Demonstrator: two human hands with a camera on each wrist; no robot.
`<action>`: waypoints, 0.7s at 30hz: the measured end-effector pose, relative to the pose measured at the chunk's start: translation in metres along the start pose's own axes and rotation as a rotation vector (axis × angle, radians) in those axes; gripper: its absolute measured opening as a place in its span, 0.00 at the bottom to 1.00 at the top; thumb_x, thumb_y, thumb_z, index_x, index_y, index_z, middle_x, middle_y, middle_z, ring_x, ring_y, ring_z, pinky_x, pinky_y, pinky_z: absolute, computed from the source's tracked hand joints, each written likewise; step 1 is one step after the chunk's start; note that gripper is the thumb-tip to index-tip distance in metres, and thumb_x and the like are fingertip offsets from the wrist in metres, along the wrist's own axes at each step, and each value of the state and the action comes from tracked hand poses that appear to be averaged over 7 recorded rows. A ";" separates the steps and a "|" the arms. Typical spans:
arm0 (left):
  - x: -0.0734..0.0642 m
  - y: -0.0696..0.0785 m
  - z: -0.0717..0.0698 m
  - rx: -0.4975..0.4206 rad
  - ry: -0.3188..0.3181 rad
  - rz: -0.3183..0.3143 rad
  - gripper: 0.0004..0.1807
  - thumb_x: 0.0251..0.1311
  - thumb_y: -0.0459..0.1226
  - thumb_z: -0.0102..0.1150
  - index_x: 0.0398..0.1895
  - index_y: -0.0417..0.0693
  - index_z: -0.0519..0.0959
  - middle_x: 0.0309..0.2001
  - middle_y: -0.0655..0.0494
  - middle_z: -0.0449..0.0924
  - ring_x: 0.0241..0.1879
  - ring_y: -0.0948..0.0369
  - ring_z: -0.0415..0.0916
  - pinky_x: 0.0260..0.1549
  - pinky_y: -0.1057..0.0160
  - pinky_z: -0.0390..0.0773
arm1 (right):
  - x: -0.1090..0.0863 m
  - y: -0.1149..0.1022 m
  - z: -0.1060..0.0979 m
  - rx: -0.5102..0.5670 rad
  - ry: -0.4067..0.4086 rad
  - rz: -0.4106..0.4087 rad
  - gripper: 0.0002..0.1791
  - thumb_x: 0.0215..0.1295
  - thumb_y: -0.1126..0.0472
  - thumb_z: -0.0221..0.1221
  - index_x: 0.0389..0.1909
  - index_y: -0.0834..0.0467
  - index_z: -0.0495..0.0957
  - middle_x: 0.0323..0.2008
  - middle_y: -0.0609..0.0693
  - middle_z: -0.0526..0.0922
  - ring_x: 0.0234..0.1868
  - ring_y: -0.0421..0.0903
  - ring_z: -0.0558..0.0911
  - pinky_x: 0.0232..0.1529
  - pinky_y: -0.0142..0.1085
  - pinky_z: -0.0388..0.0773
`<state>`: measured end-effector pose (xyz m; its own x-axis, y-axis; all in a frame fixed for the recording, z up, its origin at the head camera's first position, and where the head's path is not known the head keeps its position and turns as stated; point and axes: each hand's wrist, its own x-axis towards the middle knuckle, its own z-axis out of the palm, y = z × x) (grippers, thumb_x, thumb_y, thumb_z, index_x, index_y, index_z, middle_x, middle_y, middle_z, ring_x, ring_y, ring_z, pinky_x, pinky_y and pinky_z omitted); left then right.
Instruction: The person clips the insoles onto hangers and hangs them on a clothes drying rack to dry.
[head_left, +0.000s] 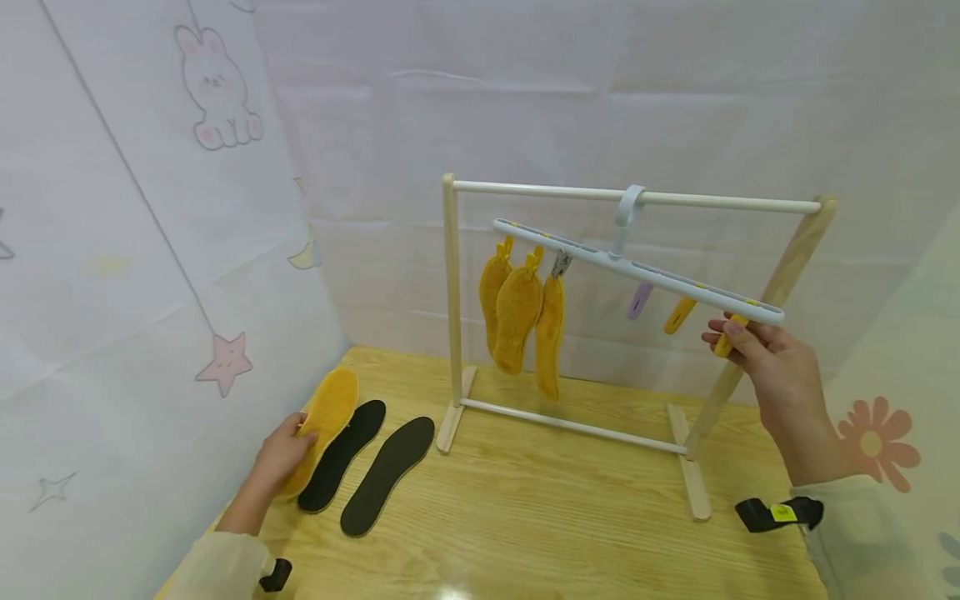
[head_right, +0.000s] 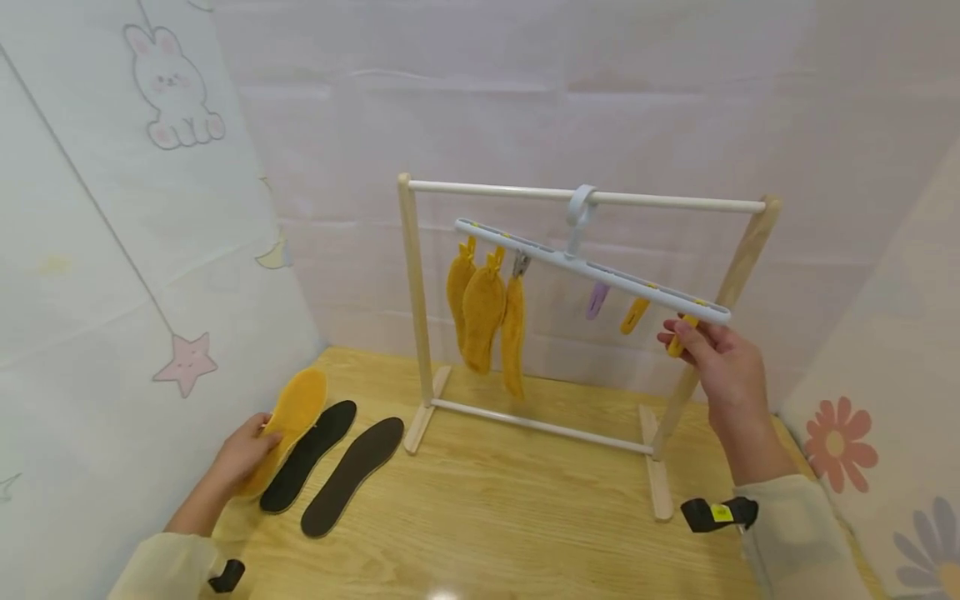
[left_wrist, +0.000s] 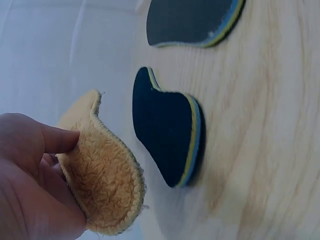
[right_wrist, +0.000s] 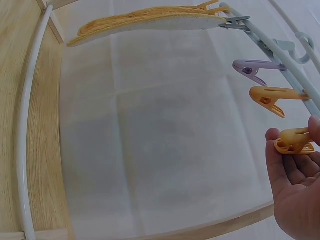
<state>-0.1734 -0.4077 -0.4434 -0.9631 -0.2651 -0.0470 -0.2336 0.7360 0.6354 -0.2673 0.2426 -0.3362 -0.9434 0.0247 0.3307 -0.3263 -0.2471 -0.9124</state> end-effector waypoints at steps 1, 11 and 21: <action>0.000 0.003 0.002 -0.006 -0.002 0.008 0.25 0.74 0.37 0.49 0.67 0.29 0.64 0.68 0.23 0.62 0.67 0.28 0.60 0.63 0.33 0.63 | 0.000 0.000 -0.001 0.006 0.001 0.003 0.12 0.70 0.61 0.62 0.50 0.58 0.85 0.40 0.45 0.90 0.41 0.39 0.89 0.45 0.26 0.81; -0.005 0.026 0.016 -0.025 -0.043 0.072 0.20 0.75 0.38 0.51 0.65 0.38 0.68 0.66 0.29 0.69 0.37 0.49 0.72 0.36 0.54 0.72 | -0.001 0.001 0.000 0.031 -0.003 -0.009 0.13 0.70 0.61 0.62 0.52 0.60 0.84 0.42 0.48 0.90 0.41 0.40 0.89 0.45 0.28 0.82; -0.012 0.033 0.026 -0.094 -0.086 0.070 0.17 0.75 0.38 0.52 0.62 0.40 0.70 0.50 0.37 0.76 0.22 0.58 0.62 0.25 0.59 0.67 | -0.002 -0.001 0.000 0.001 0.003 -0.020 0.15 0.70 0.60 0.63 0.53 0.62 0.83 0.41 0.47 0.90 0.41 0.40 0.89 0.45 0.28 0.82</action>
<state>-0.1732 -0.3638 -0.4422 -0.9854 -0.1581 -0.0631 -0.1557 0.6881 0.7087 -0.2652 0.2426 -0.3364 -0.9368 0.0322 0.3483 -0.3451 -0.2478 -0.9053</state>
